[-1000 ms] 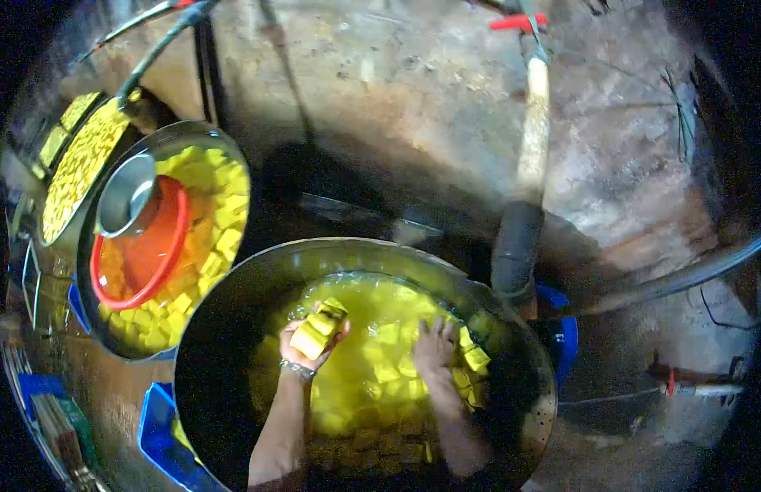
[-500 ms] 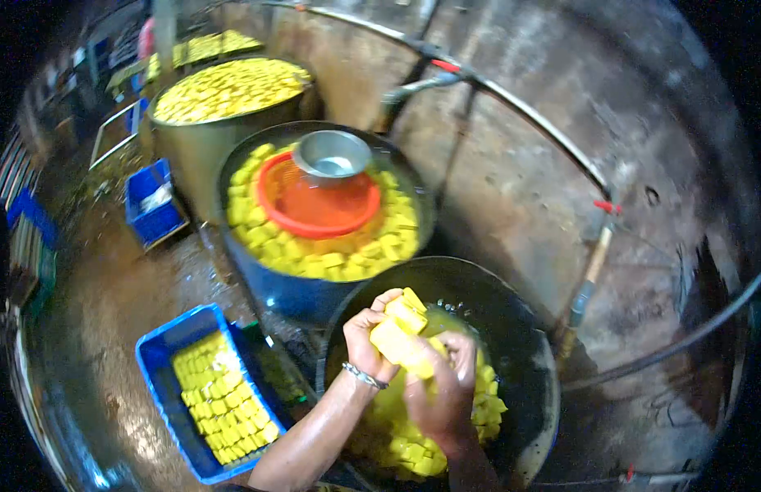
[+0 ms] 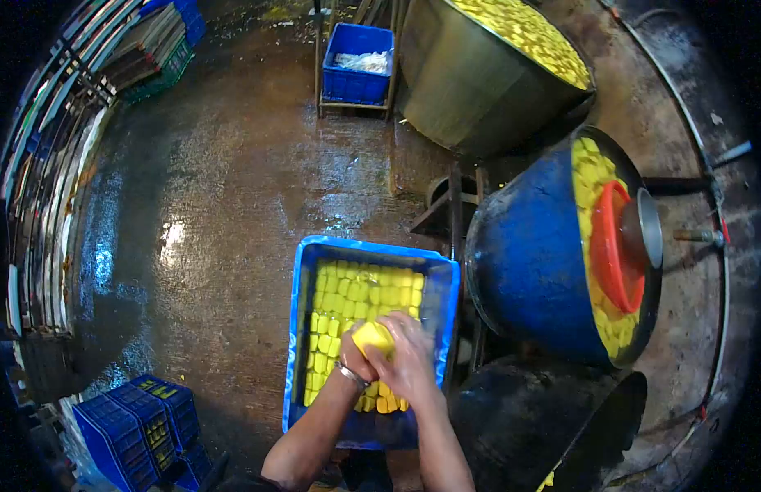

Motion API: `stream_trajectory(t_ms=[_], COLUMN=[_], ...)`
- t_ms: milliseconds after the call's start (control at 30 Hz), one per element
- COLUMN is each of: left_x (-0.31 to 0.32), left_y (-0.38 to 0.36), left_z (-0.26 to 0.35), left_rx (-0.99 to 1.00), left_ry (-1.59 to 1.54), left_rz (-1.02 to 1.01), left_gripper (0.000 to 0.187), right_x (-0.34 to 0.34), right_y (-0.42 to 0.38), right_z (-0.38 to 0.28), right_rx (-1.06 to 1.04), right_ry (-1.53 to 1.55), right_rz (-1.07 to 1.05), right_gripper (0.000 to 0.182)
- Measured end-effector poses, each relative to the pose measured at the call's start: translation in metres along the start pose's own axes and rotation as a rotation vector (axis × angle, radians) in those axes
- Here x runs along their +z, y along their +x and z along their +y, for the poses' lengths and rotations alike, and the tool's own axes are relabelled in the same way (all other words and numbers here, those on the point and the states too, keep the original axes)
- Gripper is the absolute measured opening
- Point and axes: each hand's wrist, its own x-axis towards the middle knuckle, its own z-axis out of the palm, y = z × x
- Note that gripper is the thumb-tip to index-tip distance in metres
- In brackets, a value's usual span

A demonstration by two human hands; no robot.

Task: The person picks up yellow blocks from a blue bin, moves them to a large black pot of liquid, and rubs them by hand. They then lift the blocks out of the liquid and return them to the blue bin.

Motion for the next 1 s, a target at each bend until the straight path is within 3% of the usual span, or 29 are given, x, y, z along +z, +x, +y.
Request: stream_trajectory(t_ms=[33,67,133,167,233,300,333,367,400,433,500,533,700,767,867,967,1000], left_x=[-0.005,0.005,-0.031,-0.021,-0.11,-0.148,-0.145,-0.142,-0.08,-0.103,-0.119,-0.126,-0.102,-0.057,0.047,0.139,0.16], left_y=[0.009,0.012,0.031,0.034,0.061,0.061,0.053,0.047,0.036,0.033,0.02,0.013,-0.012,-0.015,-0.011,-0.011,-0.006], left_z=[0.016,0.032,0.057,0.064,0.081,0.078,0.073,0.066,0.047,0.041,0.024,0.019,-0.01,-0.047,-0.168,-0.305,-0.339], left_rx=[0.16,0.187,0.201,0.254,0.289,0.315,0.263,0.209,0.244,0.249,0.229,0.187,0.096,0.132,0.225,0.129,0.054], left_ry=[0.113,-0.02,-0.256,-0.429,-0.314,-0.193,-0.139,-0.083,-0.019,-0.127,0.087,0.175,0.629,0.812,1.077,1.399,1.498], left_rz=[0.206,0.336,0.374,0.461,0.38,0.291,0.291,0.29,0.492,0.55,0.633,0.648,0.604,0.5,0.137,-0.37,-0.481], left_gripper=[0.054,0.057,0.061,0.061,0.061,0.06,0.057,0.054,0.059,0.066,0.072,0.068,0.05,0.042,0.031,0.029,0.023], right_x=[0.039,0.062,0.1,0.13,0.198,0.232,0.23,0.225,0.224,0.222,0.216,0.212,0.092,0.008,-0.139,-0.218,-0.226], right_y=[0.017,0.045,0.104,0.118,0.136,0.13,0.135,0.13,0.117,0.104,0.088,0.078,-0.006,-0.067,-0.181,-0.31,-0.342], right_z=[0.021,0.03,0.045,0.056,0.1,0.129,0.119,0.106,0.098,0.092,0.086,0.083,0.015,-0.026,-0.063,-0.034,-0.013], right_rx=[0.143,0.272,0.521,0.526,0.513,0.396,0.498,0.535,0.496,0.461,0.384,0.225,0.115,0.196,0.137,0.16,0.262], right_ry=[0.088,-0.008,-0.14,-0.139,-0.186,0.059,0.143,0.15,0.085,0.018,0.06,0.095,0.324,0.405,0.353,0.067,-0.021], right_rz=[-0.057,-0.19,-0.637,-0.64,-0.906,-0.971,-0.987,-0.912,-0.873,-0.827,-0.714,-0.583,0.219,0.345,0.495,0.627,0.673], right_gripper=[0.039,0.039,0.058,0.058,0.065,0.069,0.082,0.076,0.073,0.069,0.061,0.057,0.046,0.043,0.034,0.023,0.022])
